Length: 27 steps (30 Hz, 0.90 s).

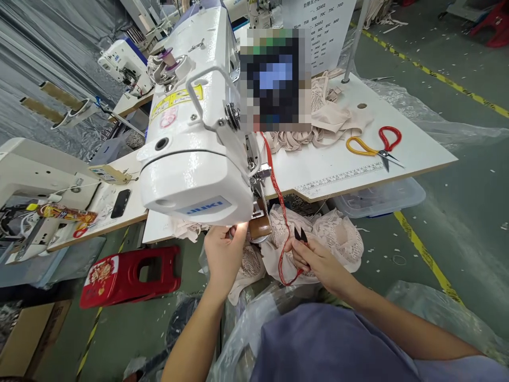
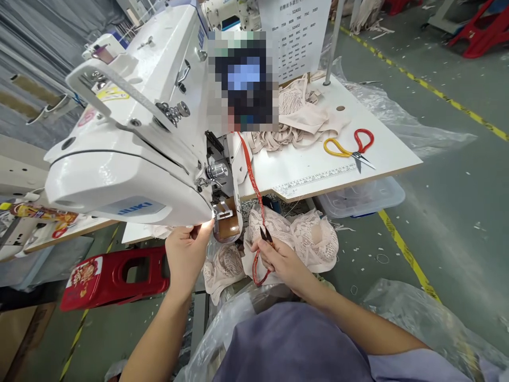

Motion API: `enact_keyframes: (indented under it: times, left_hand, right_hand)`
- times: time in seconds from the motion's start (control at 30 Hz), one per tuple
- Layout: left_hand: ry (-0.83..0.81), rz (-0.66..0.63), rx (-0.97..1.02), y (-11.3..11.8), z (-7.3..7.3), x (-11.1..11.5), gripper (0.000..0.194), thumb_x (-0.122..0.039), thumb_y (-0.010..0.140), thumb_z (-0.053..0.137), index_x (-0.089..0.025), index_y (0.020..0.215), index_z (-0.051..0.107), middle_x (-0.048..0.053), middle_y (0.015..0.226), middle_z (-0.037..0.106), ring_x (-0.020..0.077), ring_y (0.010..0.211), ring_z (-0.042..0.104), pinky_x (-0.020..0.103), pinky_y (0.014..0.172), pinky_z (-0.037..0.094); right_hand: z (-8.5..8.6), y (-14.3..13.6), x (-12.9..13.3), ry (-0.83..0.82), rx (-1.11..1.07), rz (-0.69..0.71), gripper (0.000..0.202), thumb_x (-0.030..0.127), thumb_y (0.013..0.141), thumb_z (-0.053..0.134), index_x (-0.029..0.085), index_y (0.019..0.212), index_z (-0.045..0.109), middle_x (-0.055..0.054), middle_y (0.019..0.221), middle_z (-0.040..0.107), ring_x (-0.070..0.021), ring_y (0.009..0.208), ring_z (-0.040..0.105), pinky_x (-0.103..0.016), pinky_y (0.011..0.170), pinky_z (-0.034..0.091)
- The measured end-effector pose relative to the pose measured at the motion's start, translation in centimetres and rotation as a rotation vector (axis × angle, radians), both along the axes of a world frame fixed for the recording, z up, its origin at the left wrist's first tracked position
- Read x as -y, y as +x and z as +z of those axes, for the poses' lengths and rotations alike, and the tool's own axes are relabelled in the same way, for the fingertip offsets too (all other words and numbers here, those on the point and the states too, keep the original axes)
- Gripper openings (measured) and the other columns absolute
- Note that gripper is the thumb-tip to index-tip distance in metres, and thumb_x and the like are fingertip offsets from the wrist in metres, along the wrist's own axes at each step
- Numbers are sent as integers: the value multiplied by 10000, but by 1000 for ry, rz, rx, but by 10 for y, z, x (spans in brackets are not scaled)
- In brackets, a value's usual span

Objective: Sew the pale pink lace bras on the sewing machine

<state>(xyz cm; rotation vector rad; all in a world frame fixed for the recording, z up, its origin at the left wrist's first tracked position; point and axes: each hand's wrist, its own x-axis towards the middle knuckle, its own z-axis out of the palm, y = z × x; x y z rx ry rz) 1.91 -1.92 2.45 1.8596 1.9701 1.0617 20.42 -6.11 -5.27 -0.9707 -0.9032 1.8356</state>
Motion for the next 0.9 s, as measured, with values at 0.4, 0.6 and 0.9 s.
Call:
enact_keyframes:
  times: [0.4,0.6,0.9]
  left_hand:
    - [-64,15,22,3,4,-2,420,-351,801,613,-196,490,377,-60,465,348,95,502,351,252,540,304]
    - [-57,24,52,2,2,-1,315,-347,804,636,-171,551,570,-37,496,511,113,531,461,239,573,380]
    - [-81,18,44,2,4,-2,247,-320,791,638,-158,604,635,-27,525,561,116,541,482,234,560,376]
  right_hand:
    - [12,-2,-15,241,305,-57,294,481,898,564,202,962,633,25,695,469,-129,582,410,-272,571,336]
    - [27,-24,-51,583,468,-242,139,265,852,602,208,964,662,34,684,429,-139,636,466,-268,648,391]
    - [28,-43,-70,853,612,-299,166,202,898,579,217,1025,684,-19,826,624,-167,737,571,-265,684,419]
